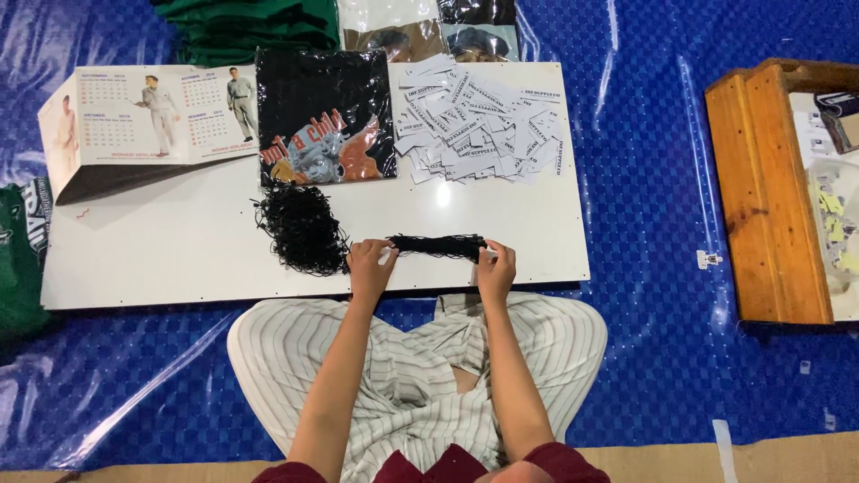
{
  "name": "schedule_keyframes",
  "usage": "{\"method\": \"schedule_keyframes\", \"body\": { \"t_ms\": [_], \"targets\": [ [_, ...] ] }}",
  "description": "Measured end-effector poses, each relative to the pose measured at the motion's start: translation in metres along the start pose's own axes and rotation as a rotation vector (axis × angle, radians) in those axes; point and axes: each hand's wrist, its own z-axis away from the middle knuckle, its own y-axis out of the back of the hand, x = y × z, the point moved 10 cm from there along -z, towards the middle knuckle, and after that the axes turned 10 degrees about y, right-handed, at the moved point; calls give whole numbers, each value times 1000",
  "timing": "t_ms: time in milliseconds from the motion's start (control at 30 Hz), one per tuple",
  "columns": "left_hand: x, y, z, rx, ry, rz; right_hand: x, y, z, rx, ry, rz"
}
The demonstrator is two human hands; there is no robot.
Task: Organizing small black strings or tags into a bundle by picking them up individually
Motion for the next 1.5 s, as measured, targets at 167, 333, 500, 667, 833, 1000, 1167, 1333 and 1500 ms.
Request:
{"method": "schedule_keyframes", "body": {
  "t_ms": [167, 333, 500, 667, 833, 1000, 1167, 1333, 1500],
  "targets": [
    [24, 9, 11, -61, -70, -6, -7, 8, 7, -87, -16, -52],
    [17, -1, 15, -229, 59, -41, 20, -8, 19, -339, -108, -52],
    [16, -2, 14, -208, 59, -98, 40, -18, 22, -431, -190, 20],
    [9, -6, 14, -188, 41, -108, 33, -12, 20, -418, -231, 13],
    [8, -7, 15, -181, 35, -128, 21, -8, 19, -429, -224, 17],
    [11, 8, 13, -171, 59, -141, 11, -5, 20, -432, -227, -19],
    [-1, 19, 2, -204, 26, -202, 19, -7, 17, -383, -178, -111],
    [-25, 7, 5, -278, -109, -348, 7, -11, 19, -381, -125, -146],
    [-9, 3, 19, -301, -188, -433, -13, -21, 26, -425, -39, -157]
  ]
}}
